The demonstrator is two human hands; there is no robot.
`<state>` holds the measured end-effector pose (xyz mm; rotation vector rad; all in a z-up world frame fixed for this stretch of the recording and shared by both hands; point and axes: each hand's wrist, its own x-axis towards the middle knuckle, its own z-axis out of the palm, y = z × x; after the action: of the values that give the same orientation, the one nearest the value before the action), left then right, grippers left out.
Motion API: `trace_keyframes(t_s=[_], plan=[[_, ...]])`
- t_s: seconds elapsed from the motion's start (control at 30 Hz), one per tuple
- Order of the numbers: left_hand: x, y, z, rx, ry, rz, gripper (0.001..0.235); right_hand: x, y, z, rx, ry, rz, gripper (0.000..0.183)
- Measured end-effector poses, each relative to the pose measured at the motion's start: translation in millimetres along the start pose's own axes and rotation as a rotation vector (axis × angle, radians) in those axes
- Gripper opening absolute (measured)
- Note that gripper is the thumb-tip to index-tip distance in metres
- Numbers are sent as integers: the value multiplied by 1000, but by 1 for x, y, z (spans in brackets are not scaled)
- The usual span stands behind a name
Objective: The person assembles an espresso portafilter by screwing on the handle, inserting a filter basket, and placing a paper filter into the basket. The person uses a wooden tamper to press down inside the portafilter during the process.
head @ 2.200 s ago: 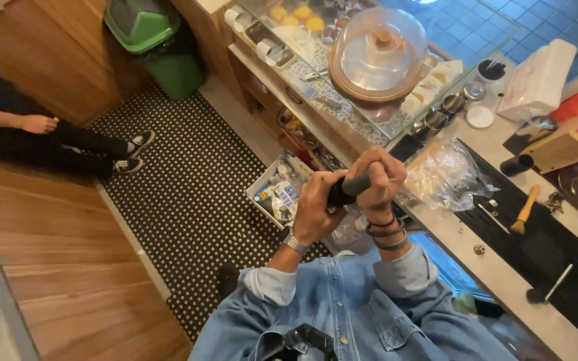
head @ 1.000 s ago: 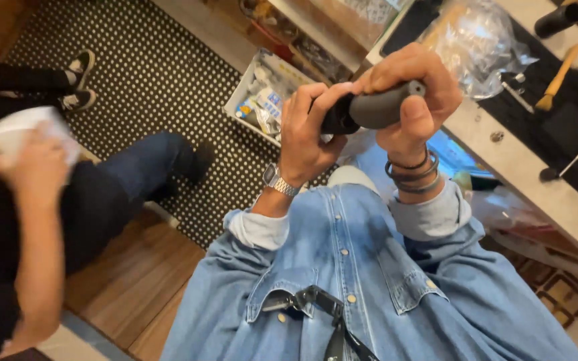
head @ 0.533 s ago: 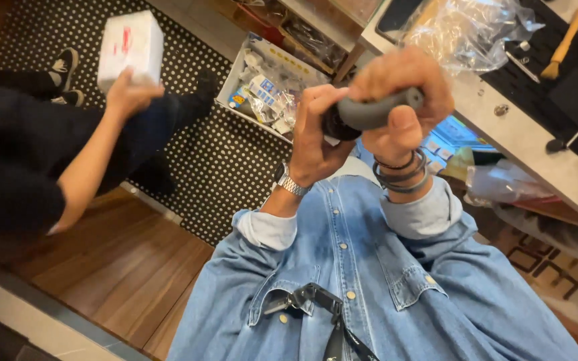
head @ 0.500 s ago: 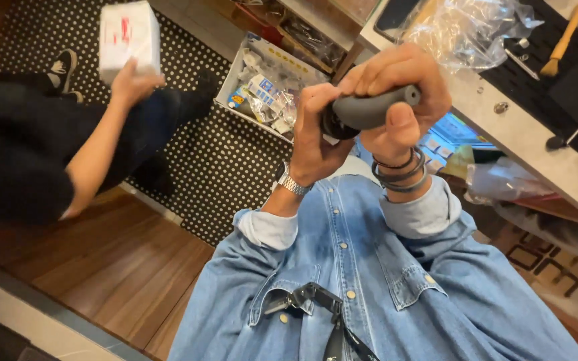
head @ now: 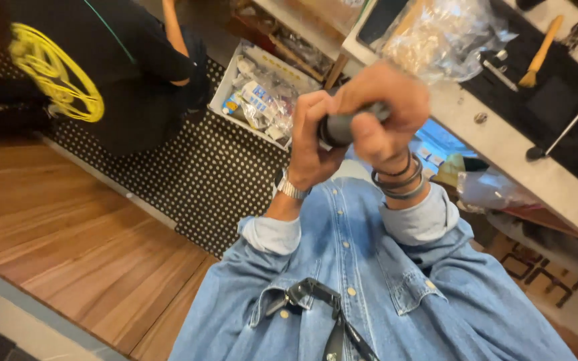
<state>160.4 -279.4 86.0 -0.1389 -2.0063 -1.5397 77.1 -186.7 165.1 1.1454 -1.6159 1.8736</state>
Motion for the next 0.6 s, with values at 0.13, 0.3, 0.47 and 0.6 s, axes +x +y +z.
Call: trace_keyframes(t_s=[0.13, 0.3, 0.47, 0.6], plan=[[5, 4, 22, 93, 124, 100, 62, 2, 9, -28, 144, -100, -75, 36], [3, 11, 49, 208, 171, 101, 60, -3, 18, -54, 182, -122, 10, 40], [0, 0, 91, 161, 225, -12, 62, -4, 41, -83, 337, 43, 49, 44], [-2, 10, 120, 160, 231, -69, 63, -16, 43, -107, 417, 73, 97, 41]])
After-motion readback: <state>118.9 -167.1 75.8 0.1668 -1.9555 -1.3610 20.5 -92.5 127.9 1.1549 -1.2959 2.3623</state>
